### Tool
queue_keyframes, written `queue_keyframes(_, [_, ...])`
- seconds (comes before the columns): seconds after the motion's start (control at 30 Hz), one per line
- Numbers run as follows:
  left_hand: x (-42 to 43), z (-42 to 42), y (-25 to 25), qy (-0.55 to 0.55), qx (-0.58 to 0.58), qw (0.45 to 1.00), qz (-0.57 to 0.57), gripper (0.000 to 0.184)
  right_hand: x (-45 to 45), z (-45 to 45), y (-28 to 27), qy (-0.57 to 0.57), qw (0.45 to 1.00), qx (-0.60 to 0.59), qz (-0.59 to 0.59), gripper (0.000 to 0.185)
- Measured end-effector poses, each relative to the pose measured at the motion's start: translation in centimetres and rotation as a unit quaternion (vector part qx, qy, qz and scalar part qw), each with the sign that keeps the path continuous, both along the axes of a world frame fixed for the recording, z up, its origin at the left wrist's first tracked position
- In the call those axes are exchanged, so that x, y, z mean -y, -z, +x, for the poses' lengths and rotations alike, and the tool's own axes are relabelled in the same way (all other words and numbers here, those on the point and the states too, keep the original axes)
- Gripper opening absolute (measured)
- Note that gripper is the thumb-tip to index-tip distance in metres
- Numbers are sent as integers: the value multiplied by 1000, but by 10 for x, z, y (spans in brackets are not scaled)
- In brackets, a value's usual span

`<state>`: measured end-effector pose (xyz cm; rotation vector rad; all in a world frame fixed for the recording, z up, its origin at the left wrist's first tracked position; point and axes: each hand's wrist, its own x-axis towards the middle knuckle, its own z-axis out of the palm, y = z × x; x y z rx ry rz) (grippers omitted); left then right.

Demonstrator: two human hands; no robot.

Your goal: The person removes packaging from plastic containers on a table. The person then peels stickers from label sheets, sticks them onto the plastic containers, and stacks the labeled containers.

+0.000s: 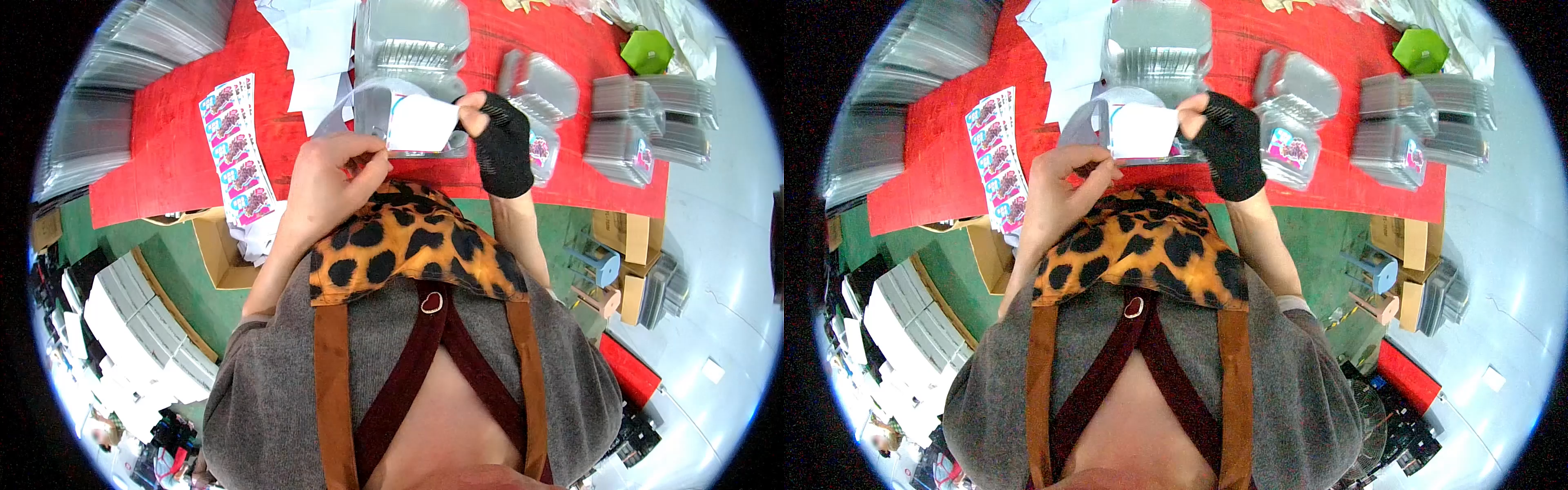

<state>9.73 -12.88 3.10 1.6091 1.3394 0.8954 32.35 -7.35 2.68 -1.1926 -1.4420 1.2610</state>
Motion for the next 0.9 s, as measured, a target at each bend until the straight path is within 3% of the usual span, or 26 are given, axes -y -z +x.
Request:
queue_keyframes(0.03, [0,-1,2,-7,14,1000,-20,11,-3,2,5,31,998,-62,-14,15])
queue_keyframes(0.13, [-3,1,0,8,71,997,-42,16,1,1,1,7,1000,-21,-6,13])
queue_keyframes(0.23, [-7,-1,9,60,25,997,-51,34,10,-11,-9,-56,998,-8,-27,12])
queue_keyframes(0.37, [0,11,13,20,217,970,-107,33,12,-20,-14,-103,995,5,11,16])
queue_keyframes(0.4, [-1,5,10,47,181,976,-107,31,12,-22,-15,-109,994,3,20,18])
queue_keyframes(0.5, [-2,-4,16,54,122,990,-53,30,13,-29,-15,-139,957,153,206,22])
queue_keyframes(0.53, [-3,-2,10,62,146,986,-47,29,10,-27,-4,-144,951,127,242,22])
queue_keyframes(0.63, [-2,-9,8,58,67,992,-90,31,14,-9,-2,-20,982,168,87,18])
queue_keyframes(0.67, [-4,-16,16,43,28,997,-60,32,9,-3,-3,33,987,128,96,17])
queue_keyframes(0.73, [-5,-27,25,-48,60,989,-128,33,1,5,-8,123,981,88,119,15])
queue_keyframes(0.83, [-10,-43,31,-174,139,970,-99,36,-6,9,6,106,929,205,288,13])
queue_keyframes(0.9, [-12,-55,29,-197,164,964,-72,36,-7,10,23,19,909,257,329,16])
